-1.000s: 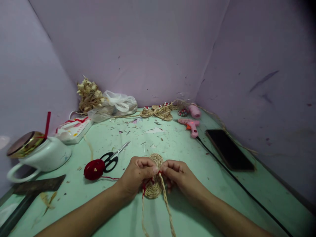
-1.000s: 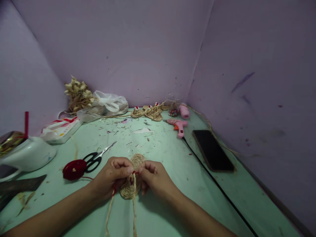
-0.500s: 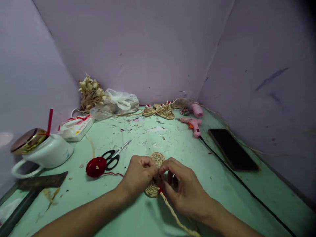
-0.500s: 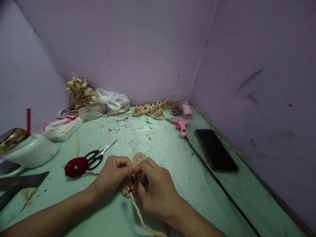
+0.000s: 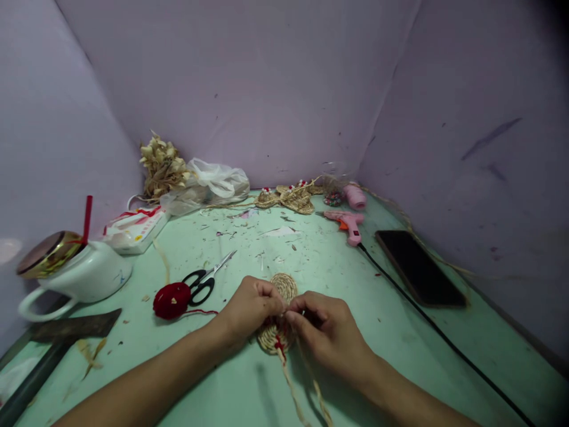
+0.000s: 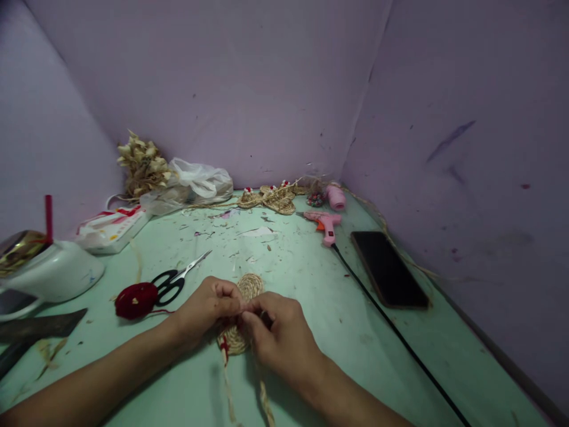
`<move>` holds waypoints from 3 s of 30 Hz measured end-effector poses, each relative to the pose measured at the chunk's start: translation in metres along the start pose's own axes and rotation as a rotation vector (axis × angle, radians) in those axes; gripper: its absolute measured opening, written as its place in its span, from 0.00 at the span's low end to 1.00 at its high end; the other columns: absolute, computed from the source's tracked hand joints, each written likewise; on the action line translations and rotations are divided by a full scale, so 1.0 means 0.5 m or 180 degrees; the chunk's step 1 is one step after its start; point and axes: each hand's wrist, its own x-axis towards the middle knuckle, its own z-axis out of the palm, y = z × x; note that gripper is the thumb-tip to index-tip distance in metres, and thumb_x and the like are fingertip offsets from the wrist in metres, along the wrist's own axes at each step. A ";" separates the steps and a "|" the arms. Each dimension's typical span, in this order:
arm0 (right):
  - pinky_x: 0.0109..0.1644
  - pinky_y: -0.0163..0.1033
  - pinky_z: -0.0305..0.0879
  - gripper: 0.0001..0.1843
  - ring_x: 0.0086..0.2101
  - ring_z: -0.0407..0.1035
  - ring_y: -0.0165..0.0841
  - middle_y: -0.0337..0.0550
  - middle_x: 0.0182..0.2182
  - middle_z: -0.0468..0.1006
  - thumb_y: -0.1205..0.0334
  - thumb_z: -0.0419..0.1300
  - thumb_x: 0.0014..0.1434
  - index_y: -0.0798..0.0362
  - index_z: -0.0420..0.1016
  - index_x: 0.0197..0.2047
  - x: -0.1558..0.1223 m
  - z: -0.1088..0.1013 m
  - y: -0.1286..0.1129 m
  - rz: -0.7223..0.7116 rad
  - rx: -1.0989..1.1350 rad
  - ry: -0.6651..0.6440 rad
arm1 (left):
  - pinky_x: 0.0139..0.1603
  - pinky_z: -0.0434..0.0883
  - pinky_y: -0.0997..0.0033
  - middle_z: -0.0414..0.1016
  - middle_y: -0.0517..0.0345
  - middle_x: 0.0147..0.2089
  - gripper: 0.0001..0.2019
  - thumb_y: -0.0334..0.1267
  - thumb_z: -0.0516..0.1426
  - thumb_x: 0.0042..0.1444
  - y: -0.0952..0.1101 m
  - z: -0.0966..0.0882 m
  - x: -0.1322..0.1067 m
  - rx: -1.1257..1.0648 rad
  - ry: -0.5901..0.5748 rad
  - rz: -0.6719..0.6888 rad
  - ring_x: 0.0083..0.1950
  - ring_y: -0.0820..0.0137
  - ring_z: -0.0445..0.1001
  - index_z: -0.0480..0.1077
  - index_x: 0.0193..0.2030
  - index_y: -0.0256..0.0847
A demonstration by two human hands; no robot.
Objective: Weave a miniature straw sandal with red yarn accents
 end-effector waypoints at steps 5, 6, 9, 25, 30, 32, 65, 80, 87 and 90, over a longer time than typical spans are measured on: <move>0.20 0.31 0.55 0.07 0.17 0.58 0.24 0.34 0.18 0.64 0.60 0.52 0.54 0.54 0.65 0.29 0.012 -0.019 -0.006 0.0539 0.0469 0.0187 | 0.16 0.48 0.78 0.59 0.65 0.10 0.04 0.31 0.55 0.33 0.003 -0.003 0.002 0.0182 0.0159 -0.0083 0.14 0.81 0.52 0.65 0.13 0.34; 0.22 0.32 0.56 0.05 0.19 0.59 0.25 0.35 0.20 0.66 0.62 0.53 0.53 0.54 0.66 0.30 0.010 -0.023 -0.011 0.0259 0.0195 0.0137 | 0.16 0.47 0.78 0.58 0.65 0.09 0.04 0.31 0.54 0.32 0.003 -0.003 0.003 0.0211 0.0218 -0.0119 0.13 0.81 0.52 0.64 0.13 0.35; 0.30 0.34 0.57 0.08 0.28 0.62 0.29 0.40 0.31 0.68 0.68 0.56 0.48 0.52 0.68 0.35 -0.004 -0.025 -0.030 -0.0631 -0.0734 -0.0393 | 0.15 0.46 0.78 0.57 0.66 0.08 0.04 0.28 0.51 0.31 0.003 0.000 0.005 0.0273 0.0289 -0.0198 0.13 0.81 0.50 0.63 0.11 0.35; 0.28 0.34 0.59 0.04 0.25 0.63 0.29 0.39 0.24 0.69 0.69 0.54 0.51 0.54 0.69 0.29 0.002 -0.009 0.003 -0.0306 -0.0374 -0.0022 | 0.15 0.44 0.78 0.54 0.68 0.09 0.04 0.29 0.54 0.32 0.008 -0.008 0.004 0.0187 -0.0005 -0.0246 0.13 0.83 0.49 0.63 0.12 0.35; 0.34 0.36 0.63 0.04 0.31 0.67 0.31 0.42 0.30 0.71 0.71 0.57 0.49 0.54 0.71 0.27 0.011 -0.013 0.009 -0.0713 0.0185 -0.0228 | 0.15 0.44 0.77 0.56 0.67 0.09 0.02 0.29 0.53 0.31 0.016 -0.010 0.004 0.0269 -0.0205 -0.0399 0.13 0.83 0.48 0.66 0.15 0.34; 0.35 0.36 0.64 0.06 0.32 0.68 0.31 0.43 0.29 0.73 0.72 0.56 0.50 0.53 0.72 0.27 0.010 -0.015 0.012 -0.0924 0.0212 -0.0544 | 0.15 0.45 0.77 0.57 0.66 0.09 0.02 0.29 0.52 0.31 0.014 -0.009 0.005 0.0366 -0.0215 -0.0375 0.13 0.82 0.49 0.66 0.15 0.34; 0.23 0.30 0.59 0.02 0.20 0.62 0.25 0.37 0.19 0.72 0.67 0.59 0.46 0.56 0.73 0.26 0.016 0.008 0.040 0.0867 0.0845 -0.0396 | 0.22 0.54 0.78 0.63 0.63 0.18 0.11 0.33 0.47 0.50 0.024 -0.030 -0.025 0.2420 -0.0280 0.0777 0.21 0.77 0.58 0.70 0.28 0.36; 0.24 0.31 0.58 0.01 0.21 0.63 0.25 0.40 0.20 0.72 0.71 0.58 0.43 0.58 0.70 0.23 0.020 0.003 0.035 0.0991 0.0988 -0.0401 | 0.21 0.49 0.75 0.62 0.62 0.17 0.07 0.34 0.49 0.45 0.001 -0.012 -0.031 0.3516 0.0072 0.1194 0.19 0.77 0.54 0.67 0.21 0.39; 0.24 0.31 0.58 0.06 0.21 0.63 0.25 0.38 0.19 0.71 0.76 0.54 0.40 0.56 0.67 0.21 0.017 0.005 0.030 0.0802 0.0706 -0.0340 | 0.21 0.54 0.77 0.64 0.61 0.20 0.09 0.30 0.48 0.44 0.004 -0.015 -0.012 0.2499 -0.0405 0.0751 0.22 0.77 0.59 0.70 0.25 0.35; 0.25 0.32 0.59 0.06 0.22 0.63 0.26 0.38 0.20 0.71 0.75 0.53 0.41 0.55 0.65 0.21 0.015 0.007 0.032 0.0624 0.0696 -0.0329 | 0.22 0.56 0.78 0.64 0.62 0.21 0.12 0.28 0.47 0.46 0.001 -0.014 0.001 0.1799 -0.0660 0.0738 0.23 0.77 0.59 0.71 0.30 0.34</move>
